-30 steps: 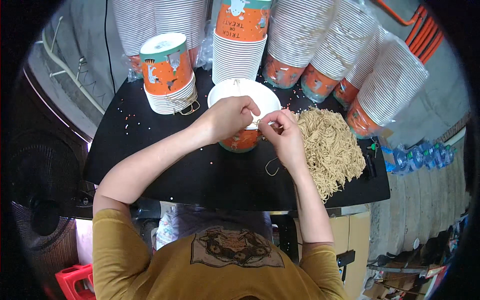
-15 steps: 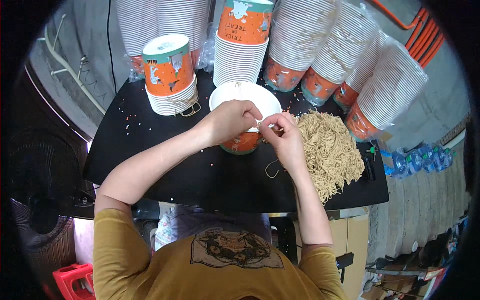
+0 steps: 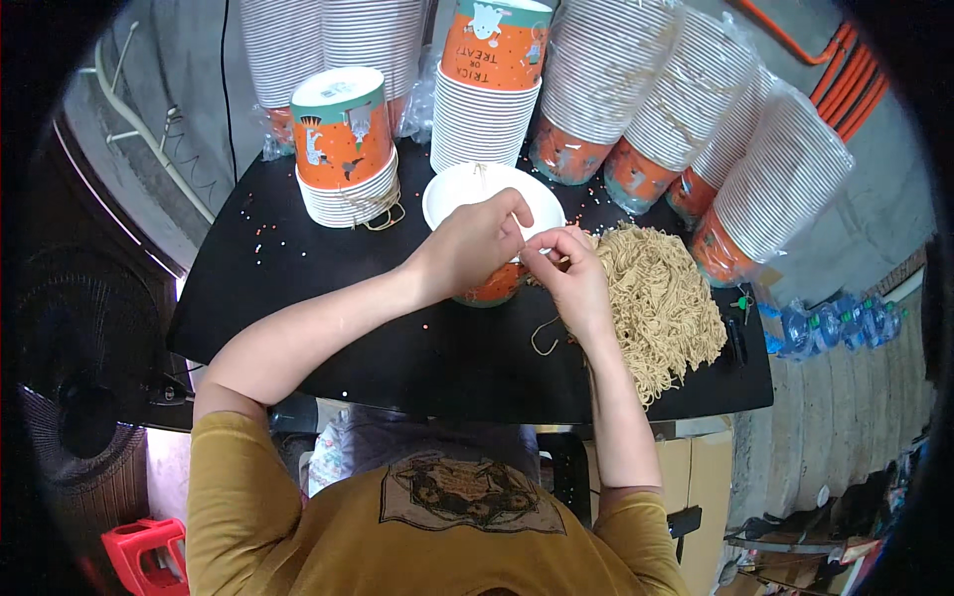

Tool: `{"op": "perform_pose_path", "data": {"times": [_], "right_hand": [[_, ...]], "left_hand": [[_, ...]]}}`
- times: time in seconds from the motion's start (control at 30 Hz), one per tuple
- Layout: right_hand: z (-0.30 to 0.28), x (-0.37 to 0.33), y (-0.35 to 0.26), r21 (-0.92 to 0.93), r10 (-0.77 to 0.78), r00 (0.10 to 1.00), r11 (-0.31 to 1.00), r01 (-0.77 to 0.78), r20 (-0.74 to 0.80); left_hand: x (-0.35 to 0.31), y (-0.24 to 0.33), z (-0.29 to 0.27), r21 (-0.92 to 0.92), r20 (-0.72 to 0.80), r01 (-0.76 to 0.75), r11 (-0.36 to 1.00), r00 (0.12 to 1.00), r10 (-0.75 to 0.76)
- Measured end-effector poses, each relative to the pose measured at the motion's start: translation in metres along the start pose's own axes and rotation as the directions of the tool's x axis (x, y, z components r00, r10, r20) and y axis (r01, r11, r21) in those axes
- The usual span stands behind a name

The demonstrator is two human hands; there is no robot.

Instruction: The person is threading a string handle through the holes of a decorative paper bucket.

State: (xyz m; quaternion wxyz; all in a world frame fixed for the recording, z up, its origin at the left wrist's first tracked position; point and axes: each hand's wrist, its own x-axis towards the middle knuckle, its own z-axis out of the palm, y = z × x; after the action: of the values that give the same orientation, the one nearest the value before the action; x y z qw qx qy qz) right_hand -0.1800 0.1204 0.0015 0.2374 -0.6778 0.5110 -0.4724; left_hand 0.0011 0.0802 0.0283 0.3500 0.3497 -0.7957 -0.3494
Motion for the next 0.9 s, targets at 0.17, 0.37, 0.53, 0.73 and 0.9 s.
{"op": "perform_pose_path", "data": {"times": [0.17,0.37,0.53,0.73,0.9], "right_hand": [[0.0,0.0,0.0,0.003,0.022,1.0,1.0,-0.022,-0.009],[0.006,0.0,0.005,0.073,0.05,0.998,0.996,-0.047,-0.033],[0.006,-0.001,0.0,0.113,0.051,0.998,0.992,-0.047,-0.036],[0.01,0.003,0.008,0.08,0.022,0.999,0.997,-0.019,-0.035],[0.008,0.002,0.009,0.049,-0.048,0.999,0.998,0.049,-0.025]], "left_hand": [[-0.001,-0.001,0.002,0.05,-0.042,-0.042,0.998,0.998,0.045],[-0.004,0.002,0.001,-0.034,-0.054,0.009,0.999,0.998,-0.011],[-0.002,0.001,0.001,-0.11,-0.063,0.046,0.993,0.997,-0.053],[-0.001,0.003,0.002,-0.245,-0.059,0.183,0.952,0.977,-0.203],[0.004,0.012,-0.002,-0.355,0.022,0.295,0.887,0.951,-0.308]]}}
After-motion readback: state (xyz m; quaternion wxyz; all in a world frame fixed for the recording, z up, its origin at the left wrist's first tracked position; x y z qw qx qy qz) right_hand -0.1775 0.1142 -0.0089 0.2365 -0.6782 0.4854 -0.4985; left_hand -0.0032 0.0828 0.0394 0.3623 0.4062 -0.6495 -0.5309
